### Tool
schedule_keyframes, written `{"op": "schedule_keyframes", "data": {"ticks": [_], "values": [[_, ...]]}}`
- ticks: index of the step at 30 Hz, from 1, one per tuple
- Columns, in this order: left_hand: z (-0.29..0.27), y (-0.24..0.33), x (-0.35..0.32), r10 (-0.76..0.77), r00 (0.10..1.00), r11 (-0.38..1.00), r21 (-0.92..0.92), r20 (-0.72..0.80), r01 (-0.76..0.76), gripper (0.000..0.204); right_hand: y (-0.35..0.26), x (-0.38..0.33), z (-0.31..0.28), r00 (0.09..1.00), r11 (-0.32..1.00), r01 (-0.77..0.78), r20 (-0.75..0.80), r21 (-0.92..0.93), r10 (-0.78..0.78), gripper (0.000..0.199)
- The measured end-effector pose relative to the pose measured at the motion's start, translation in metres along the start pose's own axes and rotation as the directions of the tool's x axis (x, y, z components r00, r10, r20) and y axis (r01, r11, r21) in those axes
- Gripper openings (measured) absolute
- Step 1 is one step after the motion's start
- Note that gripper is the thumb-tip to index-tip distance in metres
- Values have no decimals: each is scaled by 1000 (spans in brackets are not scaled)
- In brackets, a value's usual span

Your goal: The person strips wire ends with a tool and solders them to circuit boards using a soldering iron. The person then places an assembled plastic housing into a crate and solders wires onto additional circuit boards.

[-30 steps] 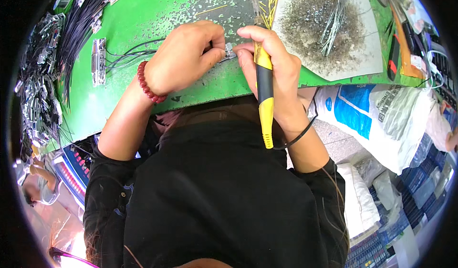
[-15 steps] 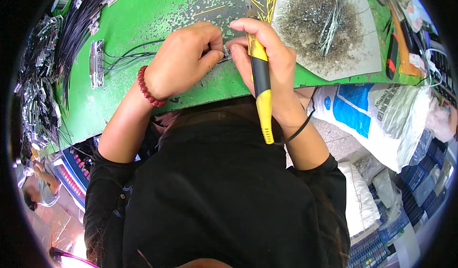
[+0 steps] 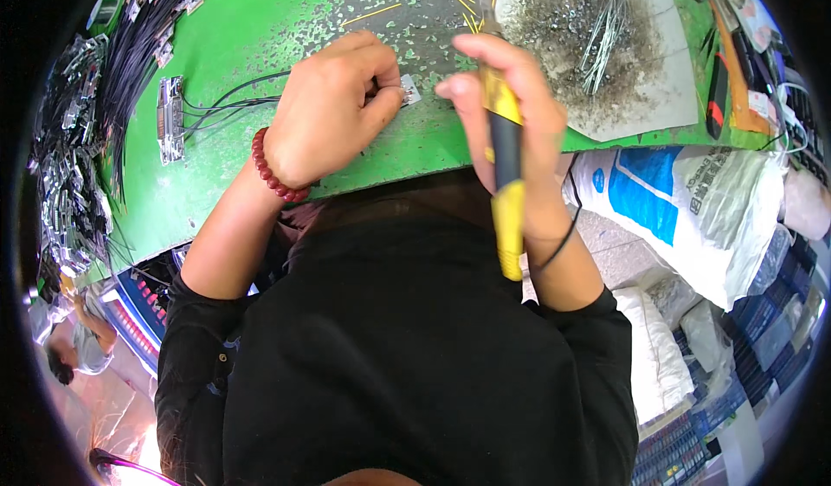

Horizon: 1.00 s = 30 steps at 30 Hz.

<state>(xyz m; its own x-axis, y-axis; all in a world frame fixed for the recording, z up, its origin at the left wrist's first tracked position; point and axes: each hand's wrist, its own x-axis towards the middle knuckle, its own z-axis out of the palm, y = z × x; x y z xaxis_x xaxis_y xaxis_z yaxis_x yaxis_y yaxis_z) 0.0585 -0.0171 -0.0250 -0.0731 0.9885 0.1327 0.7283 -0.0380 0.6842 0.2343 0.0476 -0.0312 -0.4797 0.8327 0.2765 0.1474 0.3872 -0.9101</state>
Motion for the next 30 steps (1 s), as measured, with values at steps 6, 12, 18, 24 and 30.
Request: {"op": "schedule_keyframes", "data": {"ticks": [6, 12, 18, 24, 30], "values": [[0, 5, -1, 21, 999, 999, 31, 25, -21, 7, 19, -22, -84, 980, 999, -49, -192, 1, 48, 67], [0, 17, -4, 145, 989, 958, 253, -14, -137, 11, 32, -30, -118, 870, 997, -31, -493, -76, -10, 30], [1, 14, -5, 124, 991, 980, 163, -46, -115, 10, 47, -42, -132, 904, 994, 22, -423, -111, -68, 16], [-8, 13, -8, -7, 1000, 995, 96, 28, 4, 9, 54, -39, -129, 854, 987, 122, -495, -104, -158, 10], [-7, 13, -3, 10, 1000, 986, 164, 30, -14, 6, 39, -38, -101, 917, 989, 124, -391, 82, -82, 17]]}}
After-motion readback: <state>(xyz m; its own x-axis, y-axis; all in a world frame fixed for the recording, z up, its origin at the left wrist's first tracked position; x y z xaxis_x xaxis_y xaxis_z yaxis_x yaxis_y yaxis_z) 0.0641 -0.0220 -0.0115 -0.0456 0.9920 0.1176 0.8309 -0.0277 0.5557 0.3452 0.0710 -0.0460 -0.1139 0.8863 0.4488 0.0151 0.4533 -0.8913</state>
